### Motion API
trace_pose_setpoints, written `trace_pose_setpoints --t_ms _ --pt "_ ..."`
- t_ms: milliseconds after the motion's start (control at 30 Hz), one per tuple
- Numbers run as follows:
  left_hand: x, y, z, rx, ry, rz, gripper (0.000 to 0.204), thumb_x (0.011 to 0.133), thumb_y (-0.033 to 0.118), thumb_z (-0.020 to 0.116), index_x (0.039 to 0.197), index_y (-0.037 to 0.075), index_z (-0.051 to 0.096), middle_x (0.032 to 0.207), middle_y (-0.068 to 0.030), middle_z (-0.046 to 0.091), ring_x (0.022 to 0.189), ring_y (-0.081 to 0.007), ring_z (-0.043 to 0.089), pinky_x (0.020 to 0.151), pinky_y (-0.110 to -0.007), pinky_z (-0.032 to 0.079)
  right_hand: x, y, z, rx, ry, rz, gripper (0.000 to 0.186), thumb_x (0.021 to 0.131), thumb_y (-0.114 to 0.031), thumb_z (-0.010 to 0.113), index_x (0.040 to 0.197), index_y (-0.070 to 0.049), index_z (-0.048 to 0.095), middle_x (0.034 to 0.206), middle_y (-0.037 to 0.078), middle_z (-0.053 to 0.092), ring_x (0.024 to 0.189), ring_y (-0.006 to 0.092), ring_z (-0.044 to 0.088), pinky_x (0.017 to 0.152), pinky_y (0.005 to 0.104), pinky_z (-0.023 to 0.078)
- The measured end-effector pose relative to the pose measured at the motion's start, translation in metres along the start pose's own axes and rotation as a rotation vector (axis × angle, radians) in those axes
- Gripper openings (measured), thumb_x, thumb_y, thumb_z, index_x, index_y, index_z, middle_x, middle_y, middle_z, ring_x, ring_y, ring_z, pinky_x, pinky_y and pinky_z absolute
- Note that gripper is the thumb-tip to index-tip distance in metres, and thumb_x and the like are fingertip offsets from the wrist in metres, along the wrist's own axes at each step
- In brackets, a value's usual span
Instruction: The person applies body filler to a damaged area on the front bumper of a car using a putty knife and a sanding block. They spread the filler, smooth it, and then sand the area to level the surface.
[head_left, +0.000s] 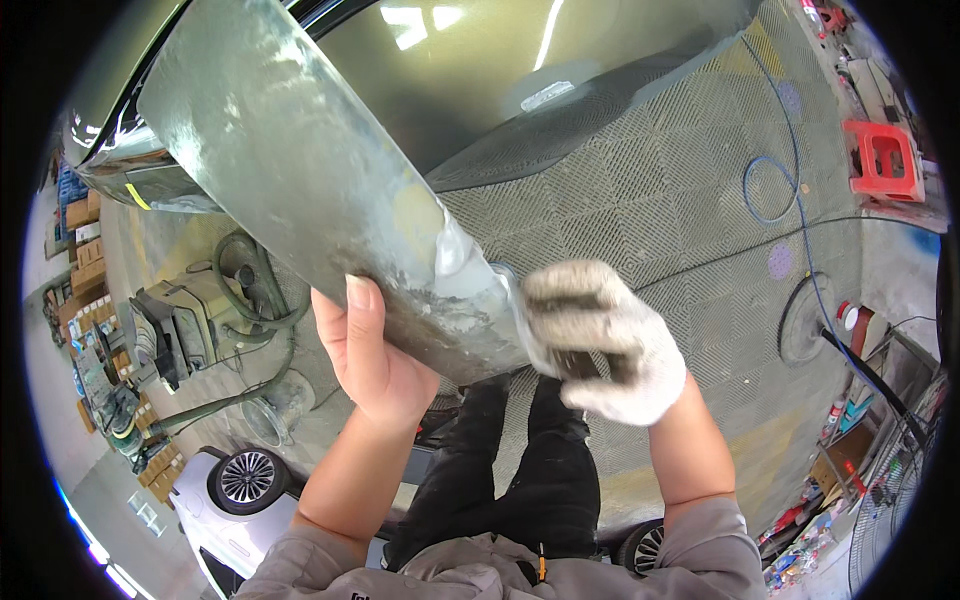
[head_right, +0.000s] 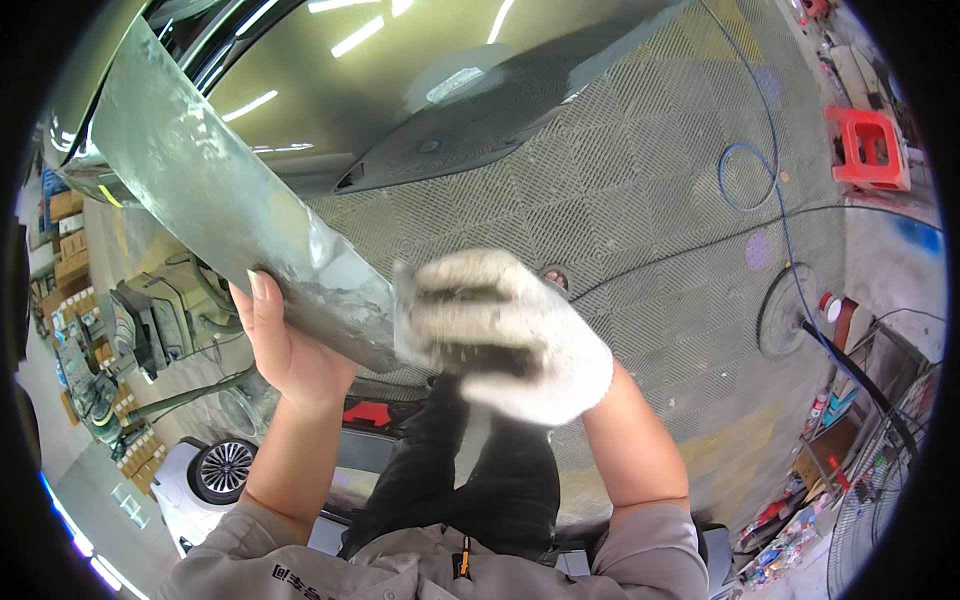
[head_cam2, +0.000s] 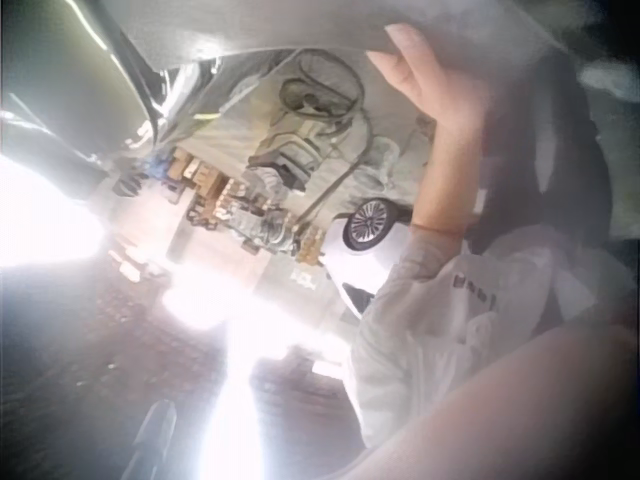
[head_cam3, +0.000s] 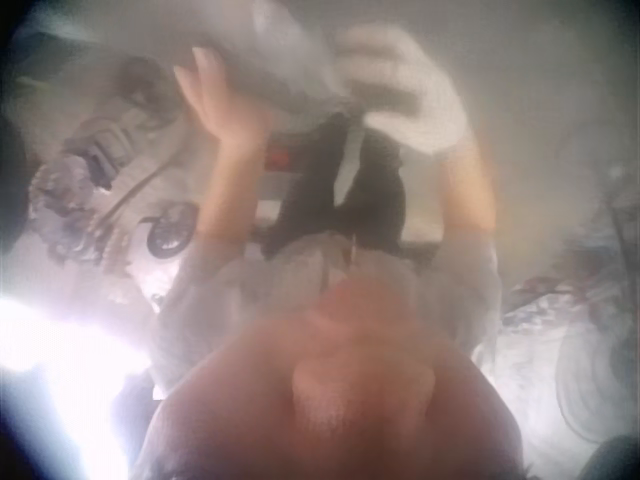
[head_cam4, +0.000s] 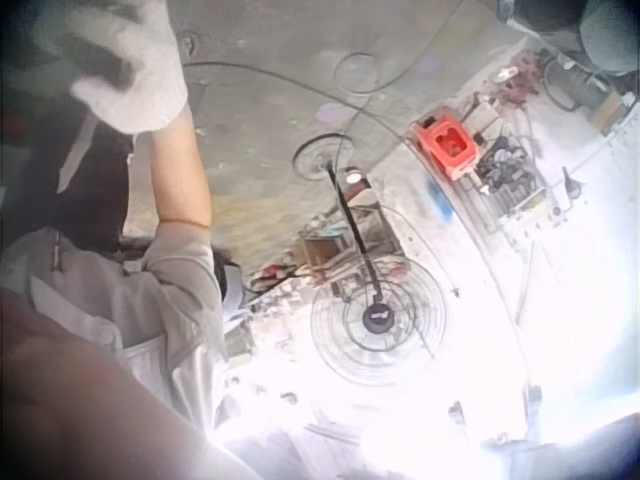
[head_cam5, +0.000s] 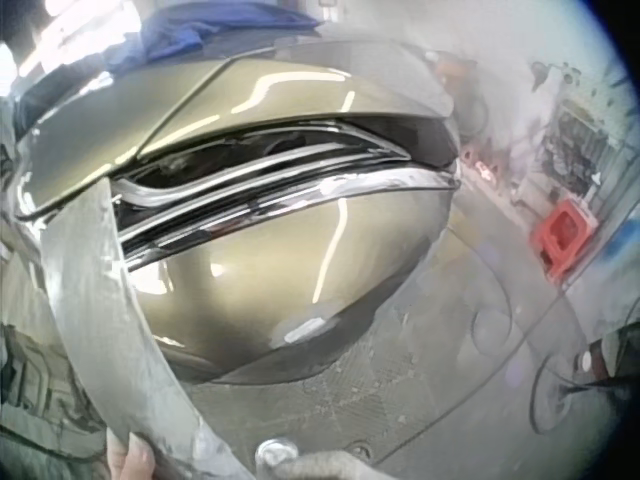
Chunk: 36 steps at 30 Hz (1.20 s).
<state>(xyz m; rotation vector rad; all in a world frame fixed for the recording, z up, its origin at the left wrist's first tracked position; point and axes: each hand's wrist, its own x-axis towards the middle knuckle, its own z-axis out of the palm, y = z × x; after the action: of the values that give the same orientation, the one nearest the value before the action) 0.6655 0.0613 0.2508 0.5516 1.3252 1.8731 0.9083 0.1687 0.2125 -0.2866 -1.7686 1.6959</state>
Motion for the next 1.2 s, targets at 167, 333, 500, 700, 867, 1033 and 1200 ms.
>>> trace_pose_setpoints --t_ms 167,333,500,700,867,1033,1200 --pt "0.01 0.007 0.004 0.006 0.016 0.062 0.058 0.119 0.03 0.058 0.171 0.008 0.043 0.157 -0.01 0.061 0.143 -0.0259 0.06 0.122 -0.046 0.048 0.036 0.004 -0.019 -0.777 0.188 0.06 0.065 0.076 0.0 0.076 0.14 -0.008 0.079 0.144 0.022 0.067 0.128 0.0411 0.069 0.11 0.0506 0.057" --pt "0.005 0.006 -0.014 -0.035 -0.062 0.081 0.05 0.121 0.022 0.054 0.167 0.006 0.047 0.156 -0.0093 0.063 0.14 -0.024 0.062 0.12 -0.044 0.05 0.077 0.007 -0.036 -1.277 0.393 -0.03 0.063 0.078 -0.011 0.073 0.14 -0.021 0.081 0.142 0.023 0.069 0.122 0.0412 0.07 0.107 0.0543 0.057" --pt "-0.002 0.005 -0.021 0.01 -0.021 0.037 0.047 0.121 0.02 0.054 0.164 0.005 0.051 0.154 -0.0093 0.066 0.137 -0.0229 0.065 0.118 -0.043 0.051 0.096 -0.005 -0.039 -1.36 0.325 0.022 0.058 0.081 -0.01 0.072 0.136 -0.024 0.085 0.145 0.022 0.069 0.124 0.0441 0.069 0.111 0.0541 0.054" --pt "-0.005 0.003 -0.021 0.005 0.009 0.03 0.046 0.121 0.02 0.053 0.164 0.005 0.052 0.153 -0.0098 0.067 0.136 -0.023 0.066 0.117 -0.042 0.052 0.101 -0.003 -0.036 -1.391 0.287 0.038 0.057 0.077 -0.013 0.075 0.131 -0.026 0.086 0.142 0.019 0.068 0.118 0.0413 0.069 0.101 0.0529 0.059" --pt "-0.006 0.003 -0.024 -0.011 -0.014 0.046 0.047 0.121 0.018 0.052 0.165 0.004 0.051 0.154 -0.0101 0.066 0.137 -0.0234 0.065 0.118 -0.042 0.052 0.097 -0.001 -0.031 -1.404 0.28 0.044 0.058 0.076 -0.012 0.075 0.131 -0.026 0.086 0.143 0.02 0.067 0.118 0.041 0.069 0.1 0.0522 0.059" --pt "-0.01 0.0 -0.027 0.069 0.001 0.065 0.048 0.12 0.018 0.052 0.166 0.004 0.049 0.155 -0.0109 0.065 0.139 -0.0241 0.065 0.119 -0.043 0.052 0.09 0.003 -0.028 -1.376 0.284 0.059 0.059 0.075 -0.01 0.073 0.131 -0.026 0.086 0.143 0.02 0.067 0.12 0.0412 0.068 0.099 0.0532 0.059" --pt "-0.01 -0.003 -0.026 0.091 0.0 0.068 0.049 0.12 0.019 0.052 0.167 0.004 0.048 0.155 -0.0112 0.065 0.139 -0.0247 0.065 0.119 -0.044 0.052 0.058 -0.002 -0.031 -1.066 0.289 0.018 0.059 0.08 -0.011 0.076 0.138 -0.019 0.083 0.149 0.025 0.064 0.132 0.0436 0.066 0.111 0.0543 0.056"
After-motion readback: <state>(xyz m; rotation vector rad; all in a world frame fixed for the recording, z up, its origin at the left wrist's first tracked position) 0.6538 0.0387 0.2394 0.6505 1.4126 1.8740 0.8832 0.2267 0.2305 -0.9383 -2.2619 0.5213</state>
